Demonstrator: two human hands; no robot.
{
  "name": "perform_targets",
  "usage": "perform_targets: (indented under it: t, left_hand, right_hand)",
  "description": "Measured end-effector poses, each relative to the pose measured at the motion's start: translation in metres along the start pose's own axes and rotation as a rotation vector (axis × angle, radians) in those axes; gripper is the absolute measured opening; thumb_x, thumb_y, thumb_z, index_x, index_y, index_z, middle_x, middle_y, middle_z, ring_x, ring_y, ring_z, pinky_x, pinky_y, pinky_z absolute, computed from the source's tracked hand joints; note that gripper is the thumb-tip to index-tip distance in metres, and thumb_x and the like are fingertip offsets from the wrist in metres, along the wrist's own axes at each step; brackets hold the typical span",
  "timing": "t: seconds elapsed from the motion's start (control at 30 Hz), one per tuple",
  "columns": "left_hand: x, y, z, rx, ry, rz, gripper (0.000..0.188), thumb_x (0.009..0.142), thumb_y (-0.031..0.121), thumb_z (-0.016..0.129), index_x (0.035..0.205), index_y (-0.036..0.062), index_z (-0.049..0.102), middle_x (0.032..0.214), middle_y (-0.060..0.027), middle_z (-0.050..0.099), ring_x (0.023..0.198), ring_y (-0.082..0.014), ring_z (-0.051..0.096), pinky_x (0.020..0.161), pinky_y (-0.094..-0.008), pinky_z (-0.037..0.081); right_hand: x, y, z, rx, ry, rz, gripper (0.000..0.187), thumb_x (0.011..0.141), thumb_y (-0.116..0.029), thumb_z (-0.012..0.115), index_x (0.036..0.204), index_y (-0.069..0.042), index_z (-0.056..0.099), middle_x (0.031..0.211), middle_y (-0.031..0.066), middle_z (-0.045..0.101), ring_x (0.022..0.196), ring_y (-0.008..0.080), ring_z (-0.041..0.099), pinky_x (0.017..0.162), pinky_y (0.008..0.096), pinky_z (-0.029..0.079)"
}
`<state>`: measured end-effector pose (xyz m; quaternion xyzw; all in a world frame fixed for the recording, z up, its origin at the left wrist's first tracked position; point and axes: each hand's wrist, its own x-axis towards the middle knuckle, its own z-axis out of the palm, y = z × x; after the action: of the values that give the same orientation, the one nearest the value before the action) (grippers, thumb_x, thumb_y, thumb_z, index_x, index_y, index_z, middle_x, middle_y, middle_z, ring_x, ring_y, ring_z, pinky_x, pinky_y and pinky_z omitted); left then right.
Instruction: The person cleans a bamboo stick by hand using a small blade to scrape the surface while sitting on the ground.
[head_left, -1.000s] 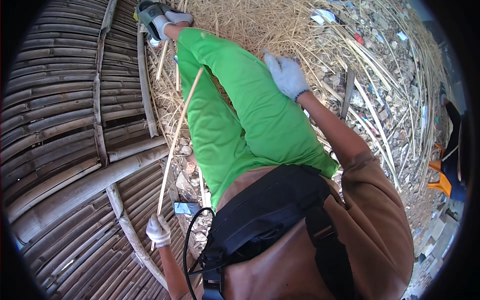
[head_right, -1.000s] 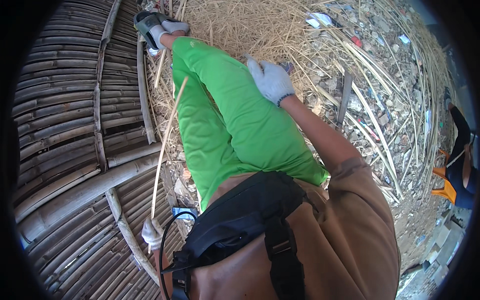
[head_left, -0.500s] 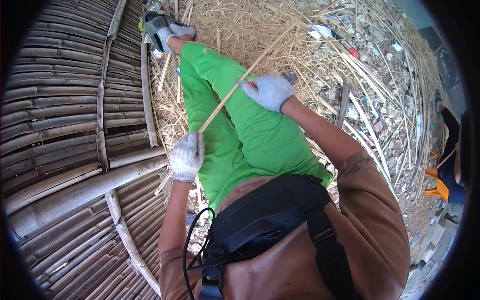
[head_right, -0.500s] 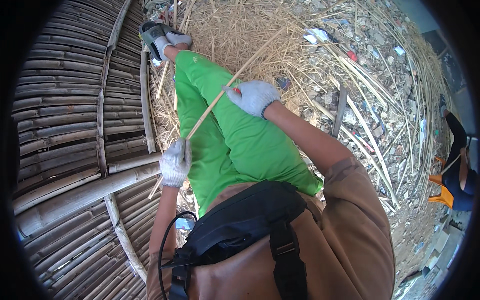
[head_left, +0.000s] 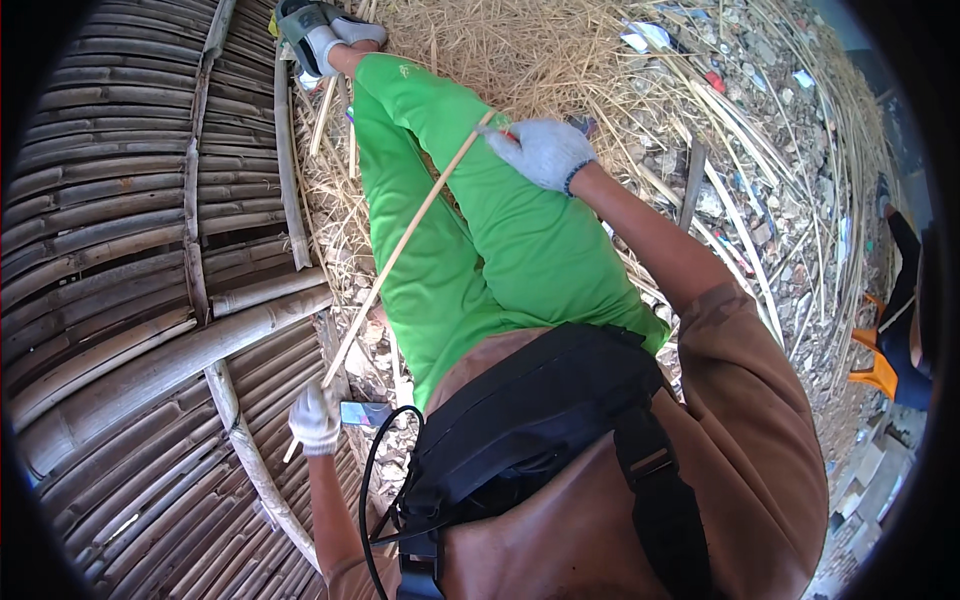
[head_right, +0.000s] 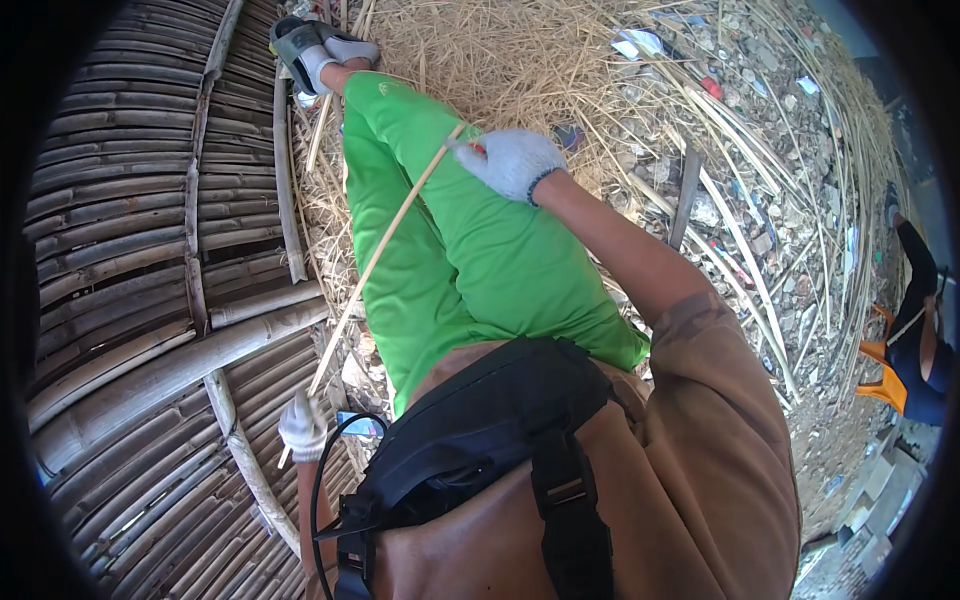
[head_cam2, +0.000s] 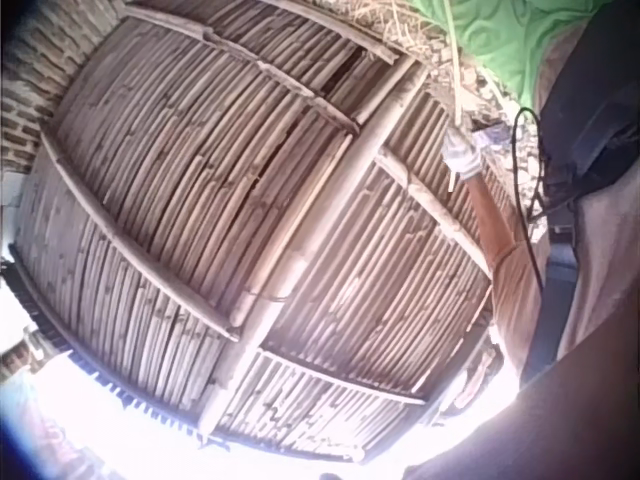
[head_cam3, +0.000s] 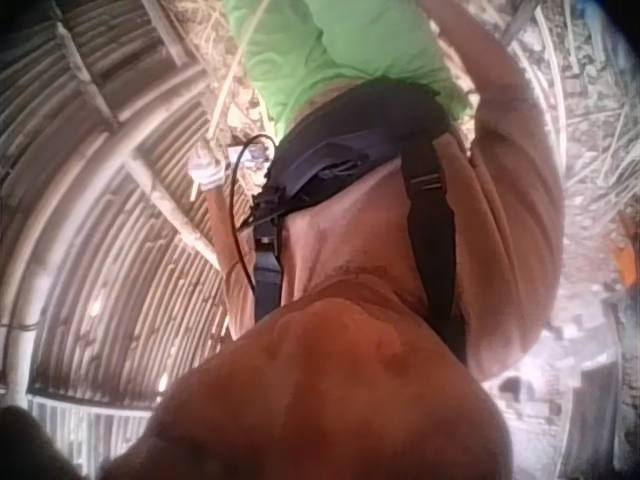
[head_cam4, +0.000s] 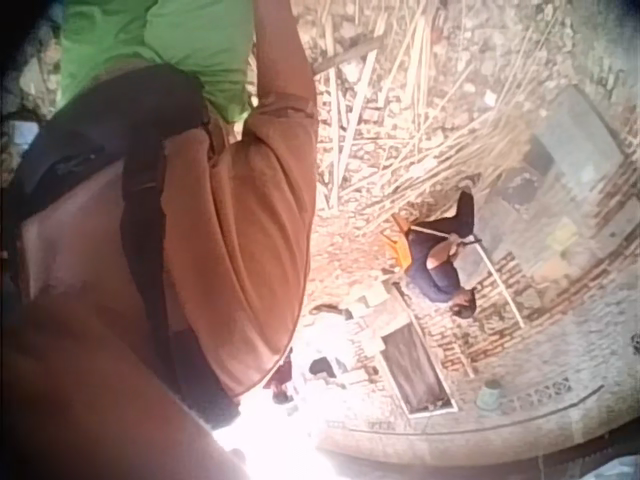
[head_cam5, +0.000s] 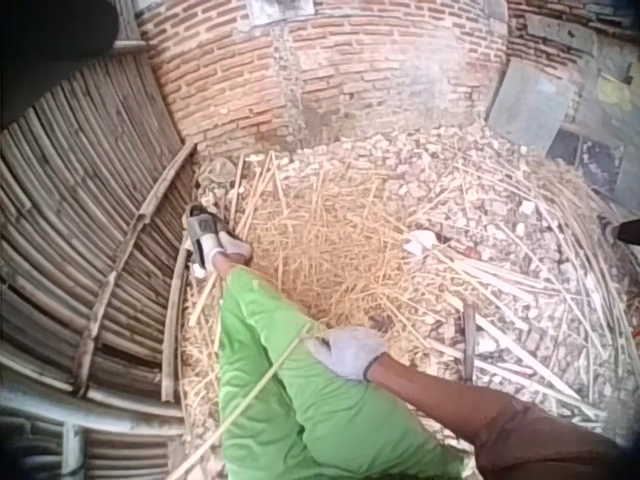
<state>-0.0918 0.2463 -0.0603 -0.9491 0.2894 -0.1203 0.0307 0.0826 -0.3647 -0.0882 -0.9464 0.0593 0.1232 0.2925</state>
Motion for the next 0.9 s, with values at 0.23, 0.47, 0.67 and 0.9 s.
perform_targets:
  t: [0.23,0.47,0.67,0.9]
  left_hand:
    - [-0.06,-0.017,-0.013,-0.023,-0.018,-0.219,0.02,0.108,0.018,0.065,0.114,-0.0008,0.07,0.08,-0.0185,0.066,0.065,-0.0426,0.065,0.06,-0.0529,0.055]
    - [0.118,0.06,0.036,-0.22,0.165,0.005,0.021,0.105,0.017,0.072,0.121,0.0043,0.067,0.08,-0.014,0.067,0.058,-0.0336,0.063,0.051,-0.0459,0.053]
    - [0.223,0.118,0.042,-0.303,-0.048,-0.004,0.011,0.108,0.018,0.068,0.112,0.0079,0.067,0.082,-0.0179,0.068,0.065,-0.0409,0.068,0.056,-0.0521,0.055]
    - [0.188,0.091,0.027,-0.262,-0.072,0.018,0.016,0.107,0.021,0.07,0.101,0.0077,0.064,0.078,-0.0161,0.066,0.061,-0.0385,0.067,0.056,-0.0507,0.056]
  right_hand:
    - [-0.019,0.003,0.006,0.195,0.245,0.114,0.076,0.11,-0.07,0.039,0.101,-0.005,0.077,0.099,0.0284,0.077,0.098,0.0488,0.075,0.086,0.0581,0.059]
    - [-0.03,-0.018,-0.01,0.147,0.249,-0.093,0.07,0.111,-0.065,0.046,0.094,-0.004,0.075,0.089,0.0261,0.075,0.084,0.0476,0.073,0.079,0.0569,0.057]
    - [-0.016,-0.034,-0.02,-0.12,0.005,-0.066,0.081,0.109,-0.075,0.039,0.089,-0.008,0.079,0.087,0.0238,0.078,0.085,0.0452,0.077,0.081,0.0584,0.06]
    - [-0.012,-0.005,-0.017,-0.107,0.043,0.0,0.084,0.11,-0.076,0.035,0.09,-0.008,0.08,0.088,0.0238,0.078,0.088,0.0442,0.078,0.084,0.0564,0.061]
